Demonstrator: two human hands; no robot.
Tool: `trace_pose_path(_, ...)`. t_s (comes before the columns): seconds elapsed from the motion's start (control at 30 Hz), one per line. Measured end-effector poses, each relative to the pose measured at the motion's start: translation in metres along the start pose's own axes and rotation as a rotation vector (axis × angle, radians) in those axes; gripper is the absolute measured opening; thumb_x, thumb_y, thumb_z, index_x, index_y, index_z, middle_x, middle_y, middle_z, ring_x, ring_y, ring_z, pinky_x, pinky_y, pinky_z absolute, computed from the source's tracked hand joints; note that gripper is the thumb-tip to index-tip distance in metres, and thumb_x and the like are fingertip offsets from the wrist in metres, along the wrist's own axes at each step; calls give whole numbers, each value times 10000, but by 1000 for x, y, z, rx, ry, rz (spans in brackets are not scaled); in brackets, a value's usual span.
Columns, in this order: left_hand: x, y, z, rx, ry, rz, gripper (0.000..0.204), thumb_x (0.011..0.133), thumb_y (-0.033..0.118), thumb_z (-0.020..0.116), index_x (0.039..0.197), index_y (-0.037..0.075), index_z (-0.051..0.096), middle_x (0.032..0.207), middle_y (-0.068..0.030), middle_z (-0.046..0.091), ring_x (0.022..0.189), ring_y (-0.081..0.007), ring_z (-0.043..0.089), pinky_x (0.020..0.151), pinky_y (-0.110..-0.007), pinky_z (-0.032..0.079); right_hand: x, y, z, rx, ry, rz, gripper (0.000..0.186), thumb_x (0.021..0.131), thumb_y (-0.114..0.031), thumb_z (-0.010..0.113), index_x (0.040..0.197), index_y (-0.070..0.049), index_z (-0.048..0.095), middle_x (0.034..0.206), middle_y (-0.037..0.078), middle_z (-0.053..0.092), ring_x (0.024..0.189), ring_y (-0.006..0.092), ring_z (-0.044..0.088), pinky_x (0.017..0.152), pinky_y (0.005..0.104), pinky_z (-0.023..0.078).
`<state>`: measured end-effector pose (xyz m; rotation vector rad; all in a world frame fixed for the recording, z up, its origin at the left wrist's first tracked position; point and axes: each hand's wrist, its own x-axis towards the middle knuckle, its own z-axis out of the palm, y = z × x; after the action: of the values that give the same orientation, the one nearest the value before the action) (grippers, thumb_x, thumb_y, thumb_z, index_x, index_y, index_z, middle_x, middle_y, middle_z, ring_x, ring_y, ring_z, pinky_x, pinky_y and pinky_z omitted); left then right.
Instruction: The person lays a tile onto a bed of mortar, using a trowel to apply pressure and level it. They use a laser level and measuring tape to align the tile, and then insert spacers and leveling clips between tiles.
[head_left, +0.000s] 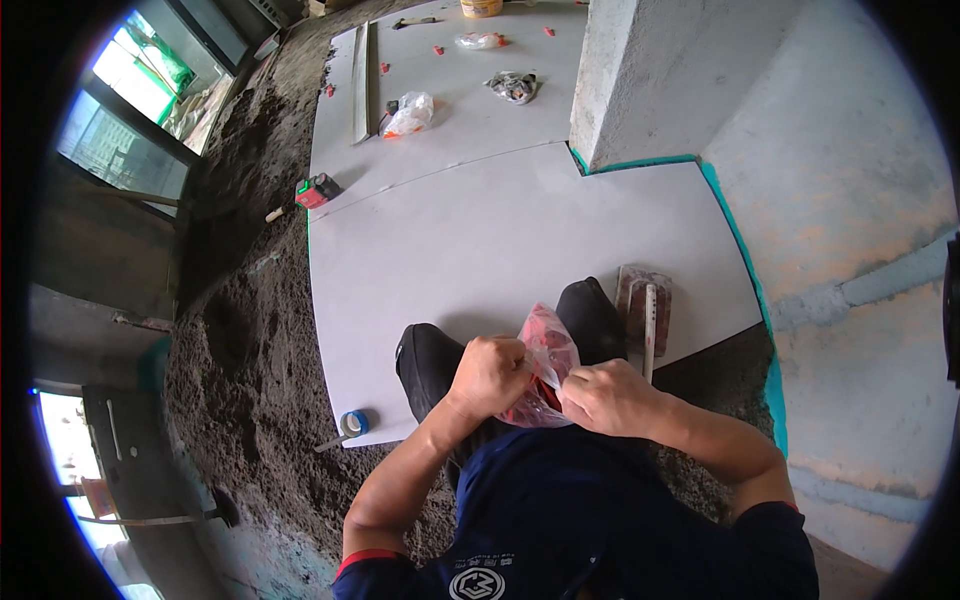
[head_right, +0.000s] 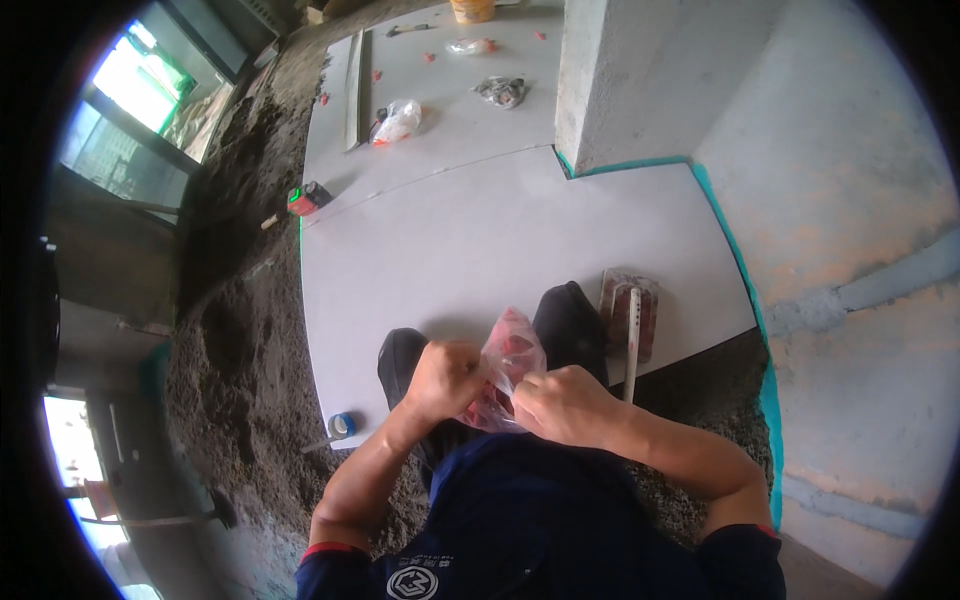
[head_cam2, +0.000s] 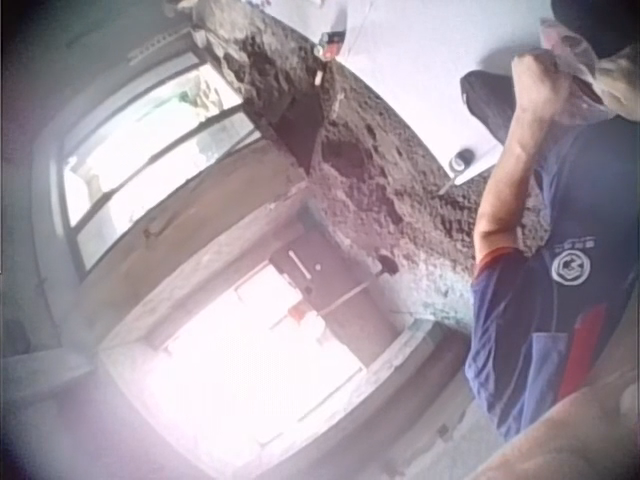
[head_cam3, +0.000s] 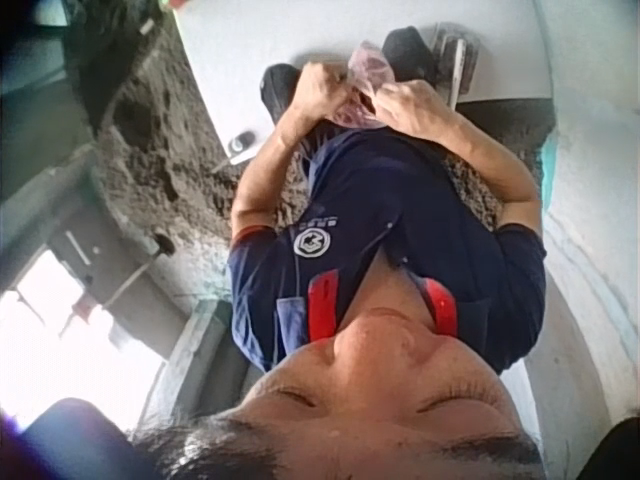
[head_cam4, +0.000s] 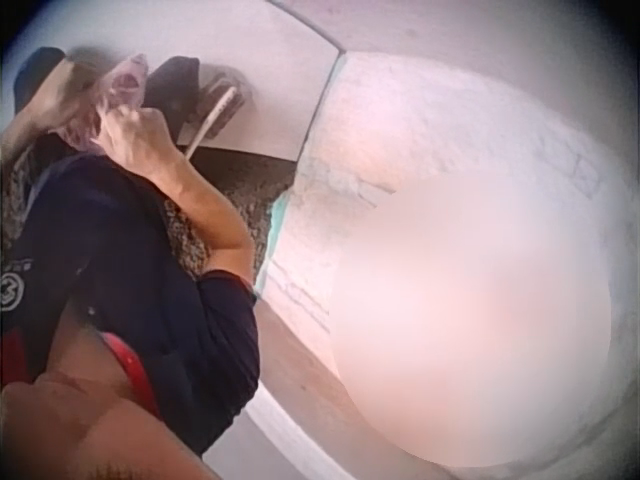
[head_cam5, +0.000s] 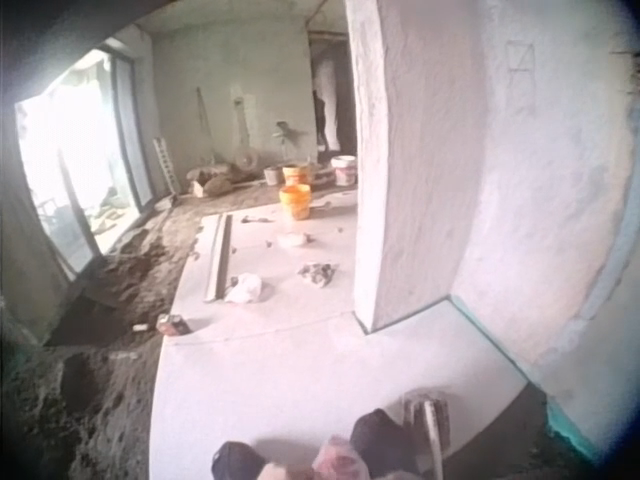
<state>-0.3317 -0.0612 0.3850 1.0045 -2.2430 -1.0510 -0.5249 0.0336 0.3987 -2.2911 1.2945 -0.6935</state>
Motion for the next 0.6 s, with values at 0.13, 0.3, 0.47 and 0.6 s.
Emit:
trace_pose_path(0.13, -11, -1, -13, -86, -139, -56, 211, 681, 74, 632, 588, -30, 474, 612, -205, 514, 555, -394, 514, 514, -442, 412, -7, 2, -7, 109, -34, -71, 185, 805, -74, 645, 678, -29, 518, 620, 109, 554, 538, 283, 604, 497, 368, 496)
trace_pose_path(0.3, -14, 4, -36, -187, -329, 4, 267, 697, 43, 655, 576, -36, 430, 539, -186, 437, 469, -326, 428, 472, -401, 355, -15, 2, -23, 214, -91, -128, 259, 820, -57, 645, 636, -24, 465, 595, 97, 499, 499, 273, 560, 475, 367, 478)
trace_pose_path(0.47, -15, 7, -49, -421, -487, -9, 272, 767, -23, 651, 536, -28, 509, 493, -59, 439, 443, -137, 410, 457, -324, 315, -25, 0, -39, 342, -227, -74, 272, 870, -82, 629, 660, -9, 472, 596, 102, 467, 497, 268, 548, 459, 369, 443)
trace_pose_path(0.6, -15, 5, -50, -547, -509, -62, 274, 798, -30, 645, 548, -14, 534, 503, -38, 465, 461, -103, 424, 459, -311, 313, -16, 7, -52, 406, -222, -89, 242, 894, -107, 610, 690, -7, 527, 609, 110, 519, 537, 269, 589, 484, 372, 464)
